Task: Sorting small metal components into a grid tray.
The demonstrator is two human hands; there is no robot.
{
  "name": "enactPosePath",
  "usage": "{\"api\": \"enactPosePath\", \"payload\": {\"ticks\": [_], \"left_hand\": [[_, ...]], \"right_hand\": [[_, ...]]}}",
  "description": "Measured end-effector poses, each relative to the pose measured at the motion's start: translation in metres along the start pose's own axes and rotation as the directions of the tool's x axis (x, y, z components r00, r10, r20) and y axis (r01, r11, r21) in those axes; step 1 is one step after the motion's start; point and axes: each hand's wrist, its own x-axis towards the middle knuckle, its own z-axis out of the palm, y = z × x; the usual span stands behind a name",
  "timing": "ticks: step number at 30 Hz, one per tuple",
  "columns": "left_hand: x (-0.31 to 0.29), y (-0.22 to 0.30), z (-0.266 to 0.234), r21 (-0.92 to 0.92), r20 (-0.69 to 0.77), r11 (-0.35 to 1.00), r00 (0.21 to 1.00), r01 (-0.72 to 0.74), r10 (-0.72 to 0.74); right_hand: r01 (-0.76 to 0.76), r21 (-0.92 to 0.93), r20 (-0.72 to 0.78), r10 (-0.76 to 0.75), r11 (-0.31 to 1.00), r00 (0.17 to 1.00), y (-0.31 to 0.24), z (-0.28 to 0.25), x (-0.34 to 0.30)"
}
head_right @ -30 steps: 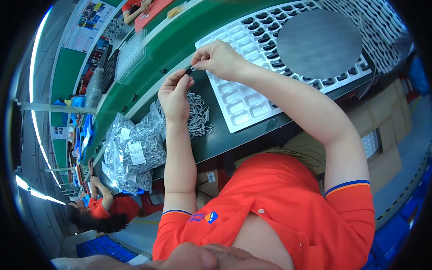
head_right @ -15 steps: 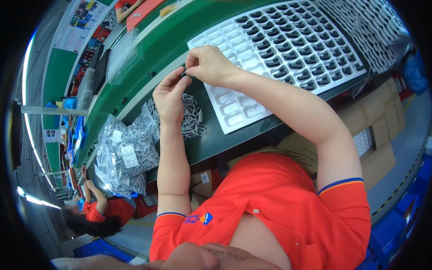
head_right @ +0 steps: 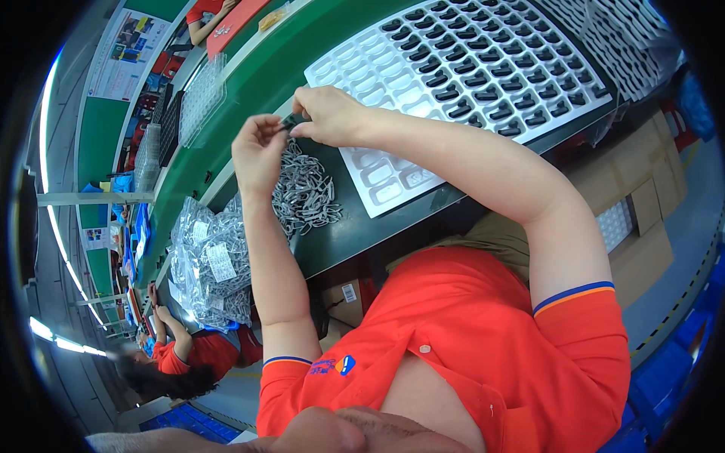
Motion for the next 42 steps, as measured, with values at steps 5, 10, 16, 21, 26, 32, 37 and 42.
{"api": "enactPosePath", "payload": {"ticks": [5, 10, 16, 21, 26, 32, 37, 42], "left_hand": [[0.077, -0.034, -0.006, 0.363, -0.076, 0.931, 0.994, -0.041, 0.074], [0.123, -0.104, -0.016, 0.577, -0.087, 0.813, 0.985, -0.074, 0.151], [0.095, 0.020, 0.039, 0.258, 0.252, 0.939, 0.954, -0.227, 0.162], [0.046, 0.133, 0.133, -0.042, 0.739, 0.855, 0.559, -0.517, 0.375], [0.039, 0.127, 0.187, 0.035, 0.773, 0.656, 0.437, -0.754, 0.460], [0.034, 0.123, 0.190, 0.151, 0.749, 0.693, 0.539, -0.705, 0.386], [0.038, 0.121, 0.135, 0.019, 0.492, 0.856, 0.750, -0.516, 0.441], [0.023, 0.084, 0.042, -0.291, -0.014, 0.937, 0.980, -0.195, 0.200]], "right_hand": [[0.114, -0.279, 0.180, -0.065, 0.954, 0.982, -0.008, 0.017, -0.010], [0.108, -0.471, 0.283, 0.035, 0.875, 0.958, -0.027, 0.043, -0.006], [0.076, -0.424, 0.374, 0.098, 0.903, 0.922, -0.026, 0.042, -0.010], [-0.252, -0.348, 0.363, 0.377, 0.903, 0.852, -0.060, 0.020, 0.000], [0.130, -0.528, 0.404, 0.113, 0.839, 0.908, -0.022, 0.044, -0.008], [0.148, -0.408, 0.209, -0.066, 0.901, 0.976, 0.015, 0.049, -0.014], [0.122, -0.459, 0.194, -0.035, 0.880, 0.980, 0.022, 0.072, 0.000], [0.251, -0.515, 0.384, -0.041, 0.820, 0.923, -0.005, 0.032, -0.012]]}}
